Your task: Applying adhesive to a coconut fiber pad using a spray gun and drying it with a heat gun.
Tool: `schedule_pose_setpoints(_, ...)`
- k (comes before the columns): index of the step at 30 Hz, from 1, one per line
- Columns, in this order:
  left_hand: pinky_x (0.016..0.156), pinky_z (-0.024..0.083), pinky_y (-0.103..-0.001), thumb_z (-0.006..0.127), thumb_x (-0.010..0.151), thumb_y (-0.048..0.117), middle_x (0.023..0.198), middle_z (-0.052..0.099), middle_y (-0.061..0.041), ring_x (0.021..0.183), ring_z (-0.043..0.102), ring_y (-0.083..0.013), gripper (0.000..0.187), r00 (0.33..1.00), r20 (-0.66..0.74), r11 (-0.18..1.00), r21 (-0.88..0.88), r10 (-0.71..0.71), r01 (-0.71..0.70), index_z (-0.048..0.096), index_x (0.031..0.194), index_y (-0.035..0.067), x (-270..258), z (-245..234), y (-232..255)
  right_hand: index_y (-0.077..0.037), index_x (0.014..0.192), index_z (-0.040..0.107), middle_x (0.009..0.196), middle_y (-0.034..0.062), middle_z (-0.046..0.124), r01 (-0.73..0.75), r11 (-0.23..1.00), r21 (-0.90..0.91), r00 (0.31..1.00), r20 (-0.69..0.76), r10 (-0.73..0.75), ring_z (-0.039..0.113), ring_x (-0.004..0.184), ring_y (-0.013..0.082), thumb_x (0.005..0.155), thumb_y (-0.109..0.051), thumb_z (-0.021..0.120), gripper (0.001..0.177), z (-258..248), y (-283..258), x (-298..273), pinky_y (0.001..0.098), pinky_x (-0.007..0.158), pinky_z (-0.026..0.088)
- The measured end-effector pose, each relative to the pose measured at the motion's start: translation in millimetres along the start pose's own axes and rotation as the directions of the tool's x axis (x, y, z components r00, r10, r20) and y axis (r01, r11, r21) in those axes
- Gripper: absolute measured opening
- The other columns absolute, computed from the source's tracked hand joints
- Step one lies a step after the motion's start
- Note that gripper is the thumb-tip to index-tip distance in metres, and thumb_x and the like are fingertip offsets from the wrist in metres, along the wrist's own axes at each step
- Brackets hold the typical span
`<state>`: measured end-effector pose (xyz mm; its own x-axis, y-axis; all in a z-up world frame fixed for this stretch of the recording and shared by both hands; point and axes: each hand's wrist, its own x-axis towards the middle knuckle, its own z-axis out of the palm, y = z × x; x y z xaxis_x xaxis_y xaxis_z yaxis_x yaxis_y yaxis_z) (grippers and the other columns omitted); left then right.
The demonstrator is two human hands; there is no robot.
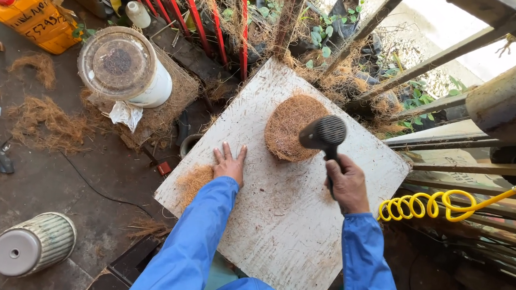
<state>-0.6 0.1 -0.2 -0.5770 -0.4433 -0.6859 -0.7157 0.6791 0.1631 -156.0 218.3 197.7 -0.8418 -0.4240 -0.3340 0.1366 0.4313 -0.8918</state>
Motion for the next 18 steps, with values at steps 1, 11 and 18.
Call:
schedule_pose_setpoints(1, 0.101, 0.040, -0.069, 0.076, 0.075, 0.001, 0.162, 0.004, -0.032, 0.147, 0.007, -0.0574, 0.113, 1.000, 0.000, 1.000, 0.002, 0.000, 0.000, 0.010, 0.161, 0.031, 1.6, 1.2, -0.7, -0.009, 0.103, 0.072, 0.050, 0.0108, 0.058, 0.000, 1.000, 0.001, 1.000, -0.001, 0.000, 0.059, 0.051, 0.0201, 0.096, -0.041, 0.068, 0.033, 5.1, 8.2, 2.9, 0.0291, 0.053, 0.046)
schedule_pose_setpoints(11, 0.103, 0.041, -0.066, 0.080, 0.073, 0.007, 0.163, 0.005, -0.031, 0.147, 0.009, -0.0564, 0.114, 1.000, -0.004, 1.000, 0.028, 0.006, -0.005, 0.011, 0.160, 0.033, -8.9, -6.6, -0.1, -0.008, 0.102, 0.073, 0.056, 0.0129, 0.063, 0.048, 0.986, 0.157, 0.991, 0.116, -0.067, 0.065, 0.058, 0.0185, 0.092, -0.026, 0.070, 0.022, 25.7, -1.4, 4.0, 0.0275, 0.055, 0.051)
schedule_pose_setpoints(18, 0.105, 0.042, -0.064, 0.089, 0.068, 0.018, 0.163, 0.008, -0.029, 0.148, 0.012, -0.0542, 0.120, 1.000, -0.012, 1.000, 0.028, -0.004, 0.004, 0.013, 0.159, 0.038, 3.8, -2.2, -8.4, 0.002, 0.111, 0.065, 0.086, 0.0195, 0.071, 0.102, 0.762, 0.639, 0.991, 0.000, -0.133, 0.068, 0.082, 0.0243, 0.083, -0.008, 0.073, 0.030, 4.5, 21.5, -9.5, 0.0329, 0.080, 0.054)
